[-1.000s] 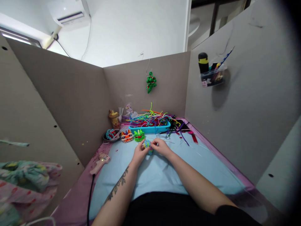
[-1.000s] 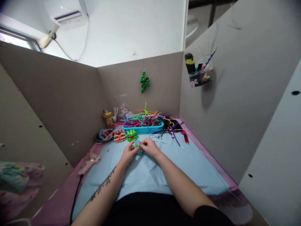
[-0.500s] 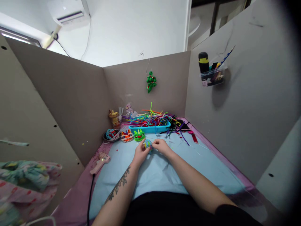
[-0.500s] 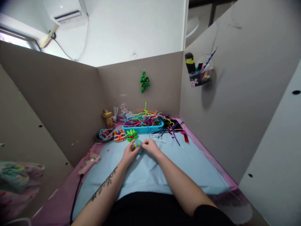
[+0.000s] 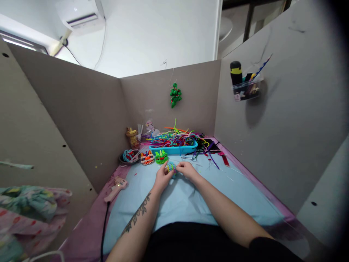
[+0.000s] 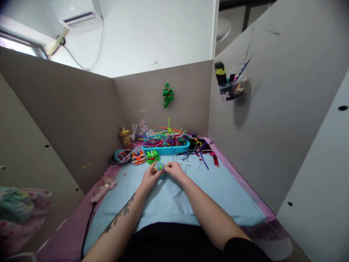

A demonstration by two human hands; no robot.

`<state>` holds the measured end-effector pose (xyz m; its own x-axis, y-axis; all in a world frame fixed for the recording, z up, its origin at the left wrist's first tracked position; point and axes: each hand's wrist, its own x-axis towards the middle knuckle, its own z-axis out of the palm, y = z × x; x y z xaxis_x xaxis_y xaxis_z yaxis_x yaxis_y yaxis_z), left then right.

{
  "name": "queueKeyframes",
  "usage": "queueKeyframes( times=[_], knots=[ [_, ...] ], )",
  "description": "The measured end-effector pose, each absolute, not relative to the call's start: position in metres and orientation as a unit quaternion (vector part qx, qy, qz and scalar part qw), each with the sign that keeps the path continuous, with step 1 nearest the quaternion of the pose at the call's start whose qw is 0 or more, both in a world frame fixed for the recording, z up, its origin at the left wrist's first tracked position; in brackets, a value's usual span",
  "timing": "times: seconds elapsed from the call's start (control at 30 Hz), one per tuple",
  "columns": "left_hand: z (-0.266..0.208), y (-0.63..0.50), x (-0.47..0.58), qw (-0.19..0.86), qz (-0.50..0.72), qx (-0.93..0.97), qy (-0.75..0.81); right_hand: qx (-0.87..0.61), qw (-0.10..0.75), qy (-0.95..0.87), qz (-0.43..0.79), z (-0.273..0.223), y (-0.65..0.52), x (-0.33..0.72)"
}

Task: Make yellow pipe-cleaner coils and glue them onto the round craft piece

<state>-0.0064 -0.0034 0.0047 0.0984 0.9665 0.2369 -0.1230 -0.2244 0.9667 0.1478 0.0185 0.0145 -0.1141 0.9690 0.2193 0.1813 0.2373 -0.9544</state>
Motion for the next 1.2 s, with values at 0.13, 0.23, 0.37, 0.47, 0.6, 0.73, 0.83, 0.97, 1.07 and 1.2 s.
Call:
queueKeyframes(
  times=[0.13,0.23,0.37,0.47,0.6,0.73,0.83,0.97,1.07,1.2],
  knots=[
    [0.006,-0.004,-0.006,0.497,0.554,0.55,0.378,-0.46,0.48,-0.626,0.407,0.014,0.019,0.148],
    [0.006,-0.004,-0.006,0.5,0.554,0.549,0.375,-0.459,0.476,-0.633,0.403,0.014,0.018,0.148],
    [0.007,-0.005,-0.006,0.502,0.555,0.547,0.374,-0.459,0.474,-0.645,0.384,0.014,0.018,0.147],
    [0.008,-0.006,-0.006,0.501,0.557,0.545,0.376,-0.464,0.477,-0.654,0.359,0.014,0.019,0.145],
    [0.012,-0.008,-0.005,0.501,0.559,0.541,0.379,-0.47,0.481,-0.666,0.323,0.011,0.02,0.141],
    [0.014,-0.009,-0.005,0.503,0.563,0.534,0.379,-0.476,0.476,-0.678,0.296,0.009,0.021,0.138],
    [0.014,-0.008,-0.005,0.503,0.567,0.528,0.383,-0.48,0.474,-0.687,0.271,0.008,0.021,0.137],
    [0.013,-0.008,-0.006,0.507,0.569,0.52,0.386,-0.482,0.477,-0.696,0.235,0.008,0.02,0.137],
    [0.014,-0.008,-0.006,0.514,0.568,0.516,0.384,-0.481,0.479,-0.702,0.218,0.01,0.019,0.138],
    [0.015,-0.008,-0.006,0.521,0.566,0.512,0.382,-0.476,0.482,-0.708,0.199,0.011,0.018,0.138]
  ],
)
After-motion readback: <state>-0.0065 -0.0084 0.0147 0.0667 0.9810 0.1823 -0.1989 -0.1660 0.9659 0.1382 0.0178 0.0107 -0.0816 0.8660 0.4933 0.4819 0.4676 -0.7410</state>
